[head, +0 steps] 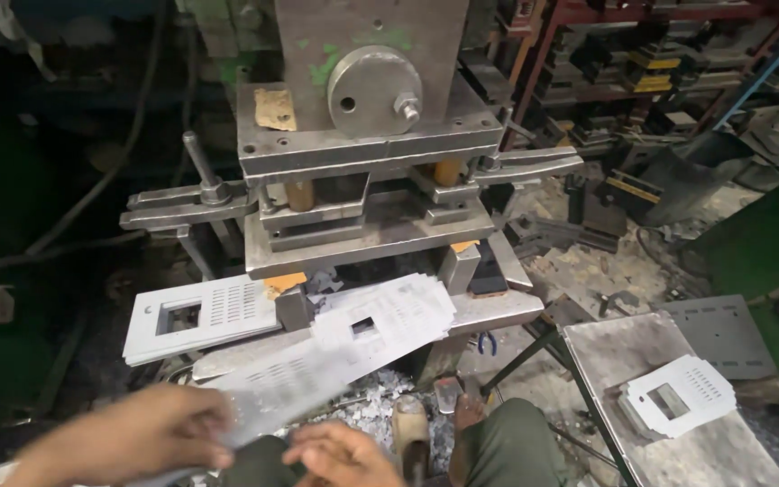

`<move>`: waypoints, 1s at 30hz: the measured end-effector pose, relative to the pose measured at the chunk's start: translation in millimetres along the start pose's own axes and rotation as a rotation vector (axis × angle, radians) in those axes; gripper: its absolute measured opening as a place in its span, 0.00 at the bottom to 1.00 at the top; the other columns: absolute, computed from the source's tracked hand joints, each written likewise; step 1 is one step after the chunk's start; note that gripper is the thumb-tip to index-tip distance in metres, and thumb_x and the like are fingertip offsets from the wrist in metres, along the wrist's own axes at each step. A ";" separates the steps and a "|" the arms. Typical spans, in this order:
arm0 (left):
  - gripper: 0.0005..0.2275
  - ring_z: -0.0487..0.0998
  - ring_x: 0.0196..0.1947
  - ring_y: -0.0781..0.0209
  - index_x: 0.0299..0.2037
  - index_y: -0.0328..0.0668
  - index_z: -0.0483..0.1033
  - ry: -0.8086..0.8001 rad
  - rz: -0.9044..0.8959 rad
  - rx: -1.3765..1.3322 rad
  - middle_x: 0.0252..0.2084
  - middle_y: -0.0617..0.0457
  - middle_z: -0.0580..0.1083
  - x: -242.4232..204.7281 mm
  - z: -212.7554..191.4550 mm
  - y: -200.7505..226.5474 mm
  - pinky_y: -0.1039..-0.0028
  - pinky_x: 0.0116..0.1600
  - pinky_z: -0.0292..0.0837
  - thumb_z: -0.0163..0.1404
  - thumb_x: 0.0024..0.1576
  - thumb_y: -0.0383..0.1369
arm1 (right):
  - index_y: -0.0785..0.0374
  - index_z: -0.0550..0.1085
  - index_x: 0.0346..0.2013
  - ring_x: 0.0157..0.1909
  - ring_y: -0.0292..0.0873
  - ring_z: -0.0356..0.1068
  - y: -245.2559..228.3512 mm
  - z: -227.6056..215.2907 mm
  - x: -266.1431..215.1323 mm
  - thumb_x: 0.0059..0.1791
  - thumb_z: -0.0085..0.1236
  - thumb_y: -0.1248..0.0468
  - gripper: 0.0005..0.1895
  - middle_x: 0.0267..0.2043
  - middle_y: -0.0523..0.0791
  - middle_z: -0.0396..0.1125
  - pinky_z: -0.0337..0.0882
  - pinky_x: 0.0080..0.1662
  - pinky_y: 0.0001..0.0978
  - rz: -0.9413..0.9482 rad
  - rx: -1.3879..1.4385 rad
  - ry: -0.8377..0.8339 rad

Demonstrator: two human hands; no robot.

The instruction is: Operating a manual press machine to stamp or punch holes in vented metal covers.

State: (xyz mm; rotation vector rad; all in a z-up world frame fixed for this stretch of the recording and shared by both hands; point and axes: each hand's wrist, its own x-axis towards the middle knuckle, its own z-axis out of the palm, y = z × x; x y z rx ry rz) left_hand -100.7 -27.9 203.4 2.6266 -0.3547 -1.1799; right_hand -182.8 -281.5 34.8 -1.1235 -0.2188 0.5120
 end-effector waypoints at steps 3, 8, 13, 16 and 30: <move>0.17 0.85 0.48 0.74 0.49 0.64 0.80 0.231 0.143 0.081 0.46 0.69 0.83 39.6 42.5 6.4 0.79 0.53 0.82 0.63 0.49 0.43 | 0.77 0.68 0.57 0.29 0.43 0.74 -35.5 38.1 12.4 0.56 0.48 0.66 0.18 0.34 0.55 0.73 0.76 0.31 0.26 0.180 0.286 0.408; 0.30 0.73 0.62 0.56 0.64 0.54 0.64 0.722 0.299 -0.099 0.65 0.54 0.69 49.4 35.1 16.6 0.58 0.66 0.70 0.59 0.51 0.43 | 0.82 0.71 0.52 0.23 0.47 0.72 -60.9 -11.4 40.0 0.53 0.50 0.73 0.14 0.27 0.57 0.72 0.78 0.28 0.34 -0.191 0.434 0.632; 0.35 0.69 0.64 0.39 0.66 0.28 0.61 1.054 0.242 -0.377 0.65 0.33 0.66 101.6 31.1 -41.1 0.53 0.63 0.67 0.49 0.55 0.50 | 0.76 0.73 0.56 0.29 0.41 0.70 -163.0 -43.9 78.7 0.54 0.48 0.71 0.16 0.39 0.54 0.72 0.77 0.33 0.29 -0.184 0.282 0.732; 0.40 0.71 0.61 0.41 0.73 0.40 0.50 0.859 0.000 -0.224 0.70 0.39 0.59 152.1 43.3 -70.5 0.54 0.63 0.68 0.50 0.54 0.51 | 0.73 0.70 0.49 0.40 0.44 0.72 -174.1 -86.2 118.6 0.55 0.51 0.68 0.10 0.43 0.53 0.69 0.78 0.43 0.27 -0.075 0.461 0.748; 0.53 0.32 0.78 0.39 0.75 0.33 0.34 0.763 -0.220 0.355 0.78 0.30 0.34 222.5 83.3 -119.6 0.52 0.75 0.34 0.52 0.50 0.60 | 0.72 0.70 0.38 0.18 0.39 0.62 -208.8 -104.6 197.0 0.49 0.36 0.72 0.11 0.25 0.49 0.70 0.59 0.21 0.30 0.014 -0.262 0.812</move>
